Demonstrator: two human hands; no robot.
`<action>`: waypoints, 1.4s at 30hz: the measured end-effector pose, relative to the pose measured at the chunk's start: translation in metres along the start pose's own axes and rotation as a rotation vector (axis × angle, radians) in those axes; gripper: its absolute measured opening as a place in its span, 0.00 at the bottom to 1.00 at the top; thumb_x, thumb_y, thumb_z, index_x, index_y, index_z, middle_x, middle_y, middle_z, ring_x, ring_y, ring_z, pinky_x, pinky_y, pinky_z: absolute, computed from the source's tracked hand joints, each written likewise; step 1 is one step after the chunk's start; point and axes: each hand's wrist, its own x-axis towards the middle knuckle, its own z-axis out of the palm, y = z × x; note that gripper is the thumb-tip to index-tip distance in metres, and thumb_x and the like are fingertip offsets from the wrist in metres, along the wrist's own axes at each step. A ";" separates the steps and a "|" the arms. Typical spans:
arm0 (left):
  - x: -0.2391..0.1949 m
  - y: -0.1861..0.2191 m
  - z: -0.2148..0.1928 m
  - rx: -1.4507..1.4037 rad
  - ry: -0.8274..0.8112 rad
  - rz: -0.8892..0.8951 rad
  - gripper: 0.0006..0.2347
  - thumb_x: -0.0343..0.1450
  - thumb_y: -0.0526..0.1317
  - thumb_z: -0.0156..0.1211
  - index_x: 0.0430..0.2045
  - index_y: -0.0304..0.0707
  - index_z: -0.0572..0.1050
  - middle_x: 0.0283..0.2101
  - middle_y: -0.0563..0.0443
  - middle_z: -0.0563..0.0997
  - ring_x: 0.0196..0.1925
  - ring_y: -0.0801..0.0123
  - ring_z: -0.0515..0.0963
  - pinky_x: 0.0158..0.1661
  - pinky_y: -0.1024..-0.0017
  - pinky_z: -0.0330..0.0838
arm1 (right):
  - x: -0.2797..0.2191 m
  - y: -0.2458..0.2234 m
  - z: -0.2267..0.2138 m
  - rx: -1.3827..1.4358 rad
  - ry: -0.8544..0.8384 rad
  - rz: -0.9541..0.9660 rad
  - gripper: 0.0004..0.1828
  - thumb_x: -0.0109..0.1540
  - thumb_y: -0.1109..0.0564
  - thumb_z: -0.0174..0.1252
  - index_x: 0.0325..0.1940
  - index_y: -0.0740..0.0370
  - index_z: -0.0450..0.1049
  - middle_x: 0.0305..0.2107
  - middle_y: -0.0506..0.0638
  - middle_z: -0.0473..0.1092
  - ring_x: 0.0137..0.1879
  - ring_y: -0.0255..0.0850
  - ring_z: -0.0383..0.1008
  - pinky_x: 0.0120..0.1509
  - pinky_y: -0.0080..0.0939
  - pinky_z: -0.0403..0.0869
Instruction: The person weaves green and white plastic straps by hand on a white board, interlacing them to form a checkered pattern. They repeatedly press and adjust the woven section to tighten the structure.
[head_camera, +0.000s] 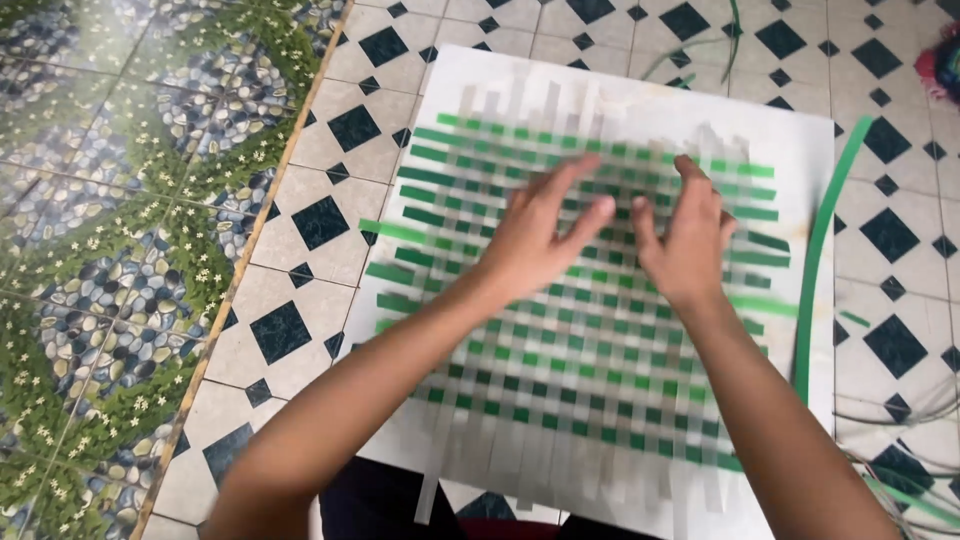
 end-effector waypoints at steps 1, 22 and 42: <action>-0.024 0.035 -0.017 -0.006 -0.009 -0.003 0.23 0.75 0.53 0.48 0.58 0.36 0.66 0.57 0.41 0.75 0.55 0.52 0.78 0.56 0.52 0.69 | -0.021 -0.005 -0.016 -0.002 -0.004 0.011 0.32 0.66 0.47 0.51 0.70 0.59 0.50 0.65 0.54 0.56 0.66 0.55 0.58 0.60 0.69 0.53; -0.228 0.155 -0.046 0.029 -0.354 0.146 0.27 0.65 0.41 0.57 0.63 0.44 0.64 0.68 0.35 0.59 0.67 0.41 0.54 0.56 0.40 0.57 | -0.277 -0.092 -0.035 -0.005 -0.188 -0.060 0.36 0.62 0.44 0.55 0.68 0.65 0.55 0.68 0.65 0.49 0.72 0.62 0.47 0.64 0.68 0.58; -0.283 0.060 0.016 0.515 -0.003 -0.094 0.26 0.74 0.48 0.48 0.60 0.20 0.61 0.66 0.24 0.58 0.70 0.40 0.57 0.66 0.43 0.44 | -0.296 -0.084 -0.011 0.119 0.019 -0.027 0.46 0.57 0.48 0.64 0.70 0.73 0.51 0.54 0.67 0.62 0.70 0.65 0.52 0.71 0.59 0.56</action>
